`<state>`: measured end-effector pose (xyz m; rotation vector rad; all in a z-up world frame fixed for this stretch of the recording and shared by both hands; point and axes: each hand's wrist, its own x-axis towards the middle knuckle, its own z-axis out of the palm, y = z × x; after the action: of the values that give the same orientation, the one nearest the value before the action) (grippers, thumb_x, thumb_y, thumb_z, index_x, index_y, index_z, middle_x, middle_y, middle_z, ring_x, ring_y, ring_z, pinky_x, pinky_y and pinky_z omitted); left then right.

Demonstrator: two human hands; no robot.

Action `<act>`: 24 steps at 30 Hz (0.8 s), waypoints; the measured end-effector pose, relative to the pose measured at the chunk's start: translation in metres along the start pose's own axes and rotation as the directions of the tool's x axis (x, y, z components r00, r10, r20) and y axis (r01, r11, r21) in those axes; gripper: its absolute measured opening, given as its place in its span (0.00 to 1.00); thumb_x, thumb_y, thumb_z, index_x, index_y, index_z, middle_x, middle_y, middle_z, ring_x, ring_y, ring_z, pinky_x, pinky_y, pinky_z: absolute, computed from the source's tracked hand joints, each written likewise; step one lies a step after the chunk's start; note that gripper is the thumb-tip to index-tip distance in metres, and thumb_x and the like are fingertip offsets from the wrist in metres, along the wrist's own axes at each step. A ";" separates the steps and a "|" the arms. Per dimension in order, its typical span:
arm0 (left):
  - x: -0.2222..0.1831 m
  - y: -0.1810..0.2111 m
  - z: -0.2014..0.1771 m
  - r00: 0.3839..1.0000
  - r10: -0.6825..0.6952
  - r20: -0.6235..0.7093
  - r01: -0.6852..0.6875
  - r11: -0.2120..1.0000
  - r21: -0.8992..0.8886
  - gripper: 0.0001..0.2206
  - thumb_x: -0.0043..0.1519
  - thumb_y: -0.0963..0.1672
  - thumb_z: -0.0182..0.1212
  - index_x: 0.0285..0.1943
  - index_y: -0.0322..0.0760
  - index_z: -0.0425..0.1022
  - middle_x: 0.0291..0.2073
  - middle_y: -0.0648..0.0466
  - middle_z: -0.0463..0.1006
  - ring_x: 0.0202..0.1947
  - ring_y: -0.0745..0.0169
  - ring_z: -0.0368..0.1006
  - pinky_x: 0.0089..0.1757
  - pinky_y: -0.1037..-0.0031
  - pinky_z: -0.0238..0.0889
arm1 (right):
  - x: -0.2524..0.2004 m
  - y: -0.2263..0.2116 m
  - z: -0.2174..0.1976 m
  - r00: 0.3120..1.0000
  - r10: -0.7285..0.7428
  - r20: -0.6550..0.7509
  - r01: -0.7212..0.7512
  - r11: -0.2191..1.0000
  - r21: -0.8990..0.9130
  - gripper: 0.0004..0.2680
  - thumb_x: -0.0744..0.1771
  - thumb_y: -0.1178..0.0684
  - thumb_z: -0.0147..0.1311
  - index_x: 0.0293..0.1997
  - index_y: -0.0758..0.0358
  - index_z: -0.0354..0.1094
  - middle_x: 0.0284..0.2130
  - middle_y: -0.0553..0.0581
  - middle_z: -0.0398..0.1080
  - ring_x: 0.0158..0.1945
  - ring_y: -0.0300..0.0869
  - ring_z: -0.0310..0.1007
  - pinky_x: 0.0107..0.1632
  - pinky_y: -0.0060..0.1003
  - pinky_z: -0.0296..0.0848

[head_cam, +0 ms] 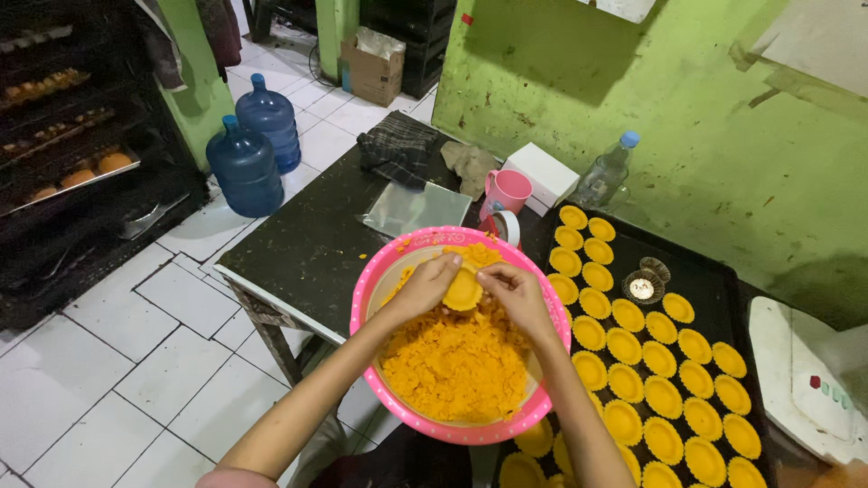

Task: The person prepares tarts by hand, picking up small circular molds from a bucket and placing them onto a tray. Using their hands, the person takes portions of yellow dough from a bowl and presses them into the molds to form the tart shells.

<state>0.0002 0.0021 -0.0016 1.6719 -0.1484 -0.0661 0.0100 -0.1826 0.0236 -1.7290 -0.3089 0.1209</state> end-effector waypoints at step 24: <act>0.000 -0.006 0.000 0.995 0.011 -0.098 -0.013 1.000 -0.020 0.15 0.67 0.52 0.49 0.48 0.39 0.69 0.40 0.41 0.72 0.50 0.47 0.69 0.48 0.57 0.64 | 0.009 0.016 -0.003 0.960 -0.279 0.011 0.257 0.866 -0.430 0.09 0.63 0.57 0.58 0.46 0.56 0.77 0.40 0.61 0.74 0.48 0.53 0.73 0.49 0.43 0.73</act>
<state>0.0004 0.0030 -0.0072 1.6501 -0.0836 0.0235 0.0218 -0.1855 0.0093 -2.0994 -0.5686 -0.2121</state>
